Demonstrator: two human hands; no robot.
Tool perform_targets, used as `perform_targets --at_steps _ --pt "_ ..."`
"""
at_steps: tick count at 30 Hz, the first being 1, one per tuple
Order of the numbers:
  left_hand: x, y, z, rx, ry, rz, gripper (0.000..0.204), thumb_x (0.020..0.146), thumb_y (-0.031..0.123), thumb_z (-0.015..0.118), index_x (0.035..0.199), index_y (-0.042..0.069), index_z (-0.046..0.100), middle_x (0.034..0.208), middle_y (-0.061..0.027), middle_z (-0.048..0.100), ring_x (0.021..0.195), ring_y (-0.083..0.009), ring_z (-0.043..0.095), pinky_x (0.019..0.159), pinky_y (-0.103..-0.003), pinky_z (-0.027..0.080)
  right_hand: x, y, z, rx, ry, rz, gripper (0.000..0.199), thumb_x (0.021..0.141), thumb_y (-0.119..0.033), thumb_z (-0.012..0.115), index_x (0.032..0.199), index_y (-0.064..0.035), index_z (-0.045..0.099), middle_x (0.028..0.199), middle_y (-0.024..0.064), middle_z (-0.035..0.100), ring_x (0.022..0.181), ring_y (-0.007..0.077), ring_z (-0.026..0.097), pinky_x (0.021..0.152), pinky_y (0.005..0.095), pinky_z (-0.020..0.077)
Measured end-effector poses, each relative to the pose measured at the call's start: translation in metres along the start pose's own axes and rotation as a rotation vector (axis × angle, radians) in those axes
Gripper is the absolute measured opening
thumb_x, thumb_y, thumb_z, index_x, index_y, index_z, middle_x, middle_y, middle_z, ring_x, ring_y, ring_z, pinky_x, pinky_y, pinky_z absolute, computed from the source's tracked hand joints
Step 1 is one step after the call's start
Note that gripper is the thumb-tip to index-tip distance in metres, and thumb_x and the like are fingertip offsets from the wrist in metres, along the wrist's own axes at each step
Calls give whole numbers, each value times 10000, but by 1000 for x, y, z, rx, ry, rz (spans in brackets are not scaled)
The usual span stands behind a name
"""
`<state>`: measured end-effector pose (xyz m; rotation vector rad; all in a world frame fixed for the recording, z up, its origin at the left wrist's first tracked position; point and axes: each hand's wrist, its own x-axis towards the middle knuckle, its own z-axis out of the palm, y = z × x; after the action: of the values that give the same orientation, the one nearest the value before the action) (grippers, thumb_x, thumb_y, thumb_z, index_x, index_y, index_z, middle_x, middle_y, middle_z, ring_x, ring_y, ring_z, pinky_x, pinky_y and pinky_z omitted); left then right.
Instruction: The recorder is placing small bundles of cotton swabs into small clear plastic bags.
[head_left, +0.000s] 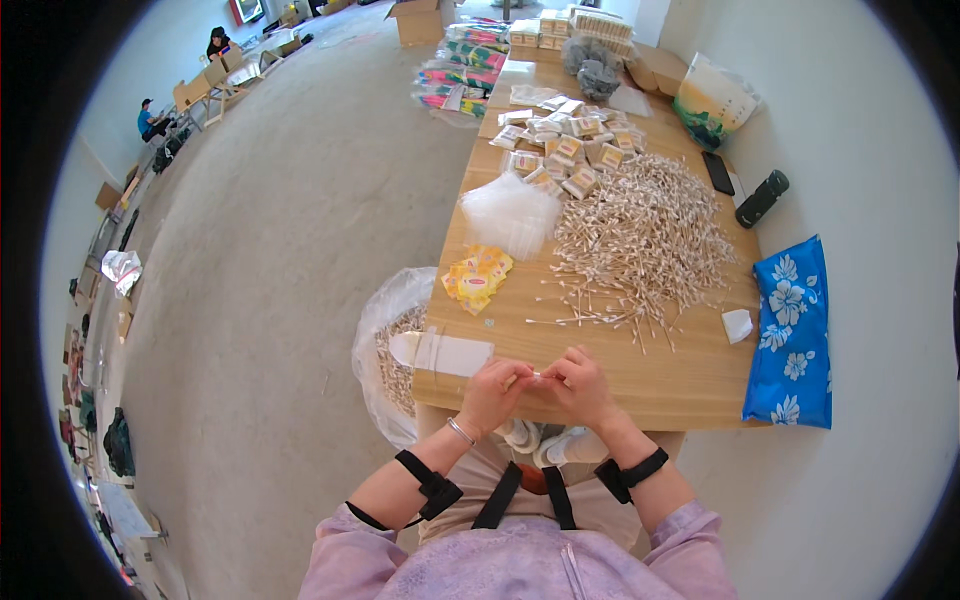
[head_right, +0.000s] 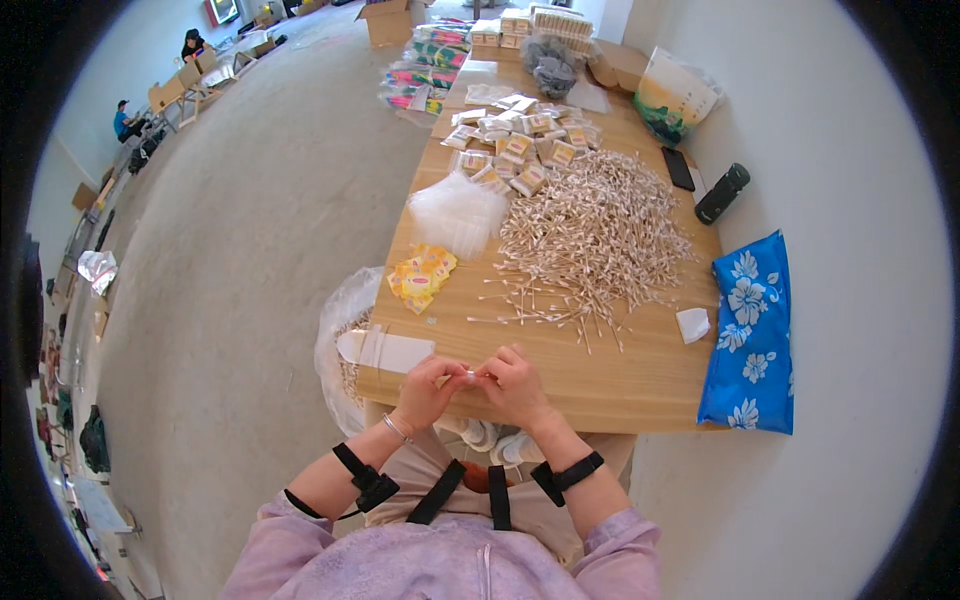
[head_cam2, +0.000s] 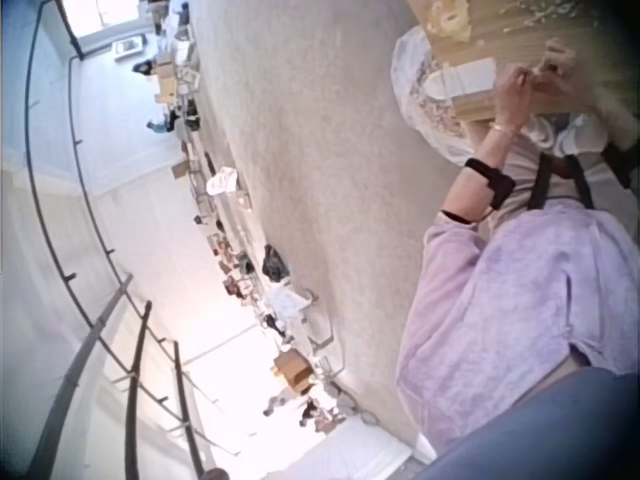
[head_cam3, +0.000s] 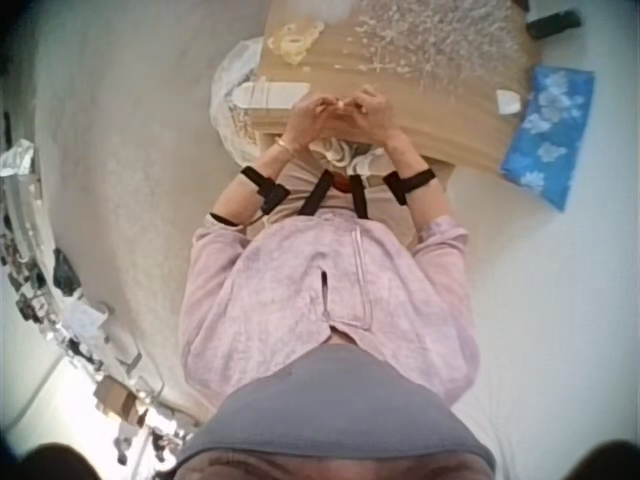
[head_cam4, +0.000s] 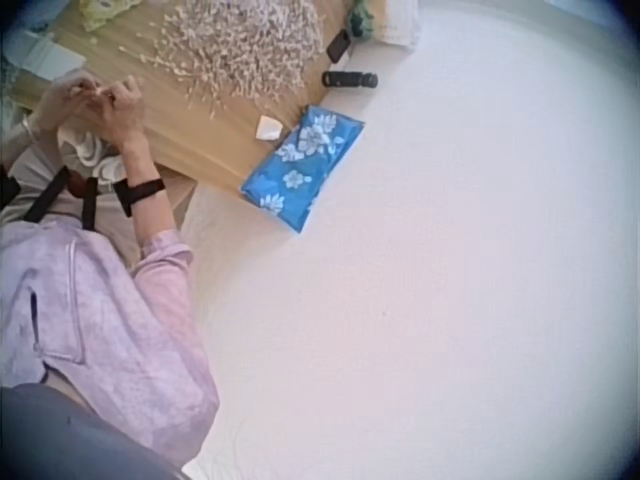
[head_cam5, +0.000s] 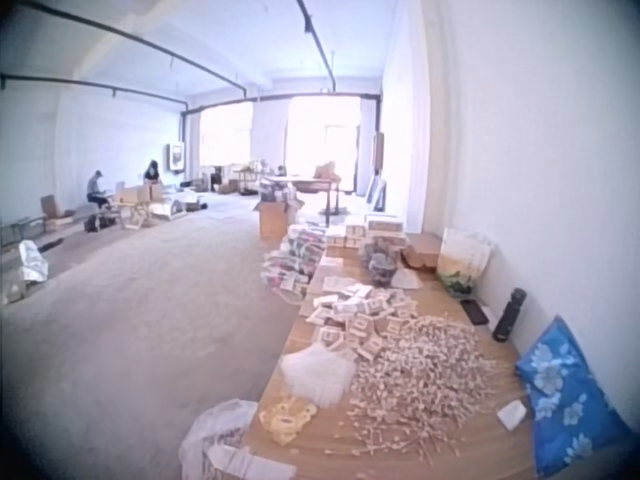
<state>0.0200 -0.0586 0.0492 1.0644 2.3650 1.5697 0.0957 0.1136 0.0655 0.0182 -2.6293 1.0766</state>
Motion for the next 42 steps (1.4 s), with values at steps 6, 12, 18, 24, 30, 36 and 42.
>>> perform_targets --at_steps 6,12,18,24,30,36,42 --pt "1 -1 2 -172 -19 -136 149 812 137 699 923 39 677 870 -97 681 804 -218 643 727 -313 505 0 2 0 100 39 -3 189 732 -164 739 900 -85 703 884 81 646 907 268 577 798 346 479" --pt "6 0 -2 -192 -48 -154 123 823 104 697 901 11 679 838 -78 682 756 -133 625 688 -259 495 -2 4 8 258 65 62 92 766 -151 713 815 -73 702 798 85 649 822 257 583 754 345 469" --pt "12 -4 4 -241 -35 -227 138 838 130 669 853 -6 654 741 -81 659 685 -132 610 630 -266 482 4 7 14 354 24 274 124 797 -165 672 765 -45 661 761 81 631 793 220 554 745 333 439" --pt "18 -23 1 -578 -231 -466 129 886 133 643 880 5 647 801 16 627 738 -32 545 666 -203 459 4 25 23 647 -56 393 140 809 -163 665 764 -33 639 759 48 600 797 177 536 757 320 429" --pt "7 -18 4 -312 -64 -111 72 851 77 635 901 29 653 850 -60 660 821 -148 616 719 -270 493 -1 18 15 456 -5 101 72 793 -88 677 807 -33 633 790 72 593 795 221 554 725 310 442" --pt "6 -5 -8 194 23 395 214 737 0 651 935 77 672 950 -67 642 897 -262 597 782 -346 507 -8 7 9 -162 157 -293 193 729 -69 656 921 -84 641 858 48 599 811 234 584 709 341 485" --pt "2 -4 -13 402 23 545 305 679 22 649 969 111 683 985 -4 647 896 -197 601 769 -331 488 -17 4 3 -525 223 -510 292 715 -100 634 1008 -95 628 950 23 551 878 203 568 744 325 485"
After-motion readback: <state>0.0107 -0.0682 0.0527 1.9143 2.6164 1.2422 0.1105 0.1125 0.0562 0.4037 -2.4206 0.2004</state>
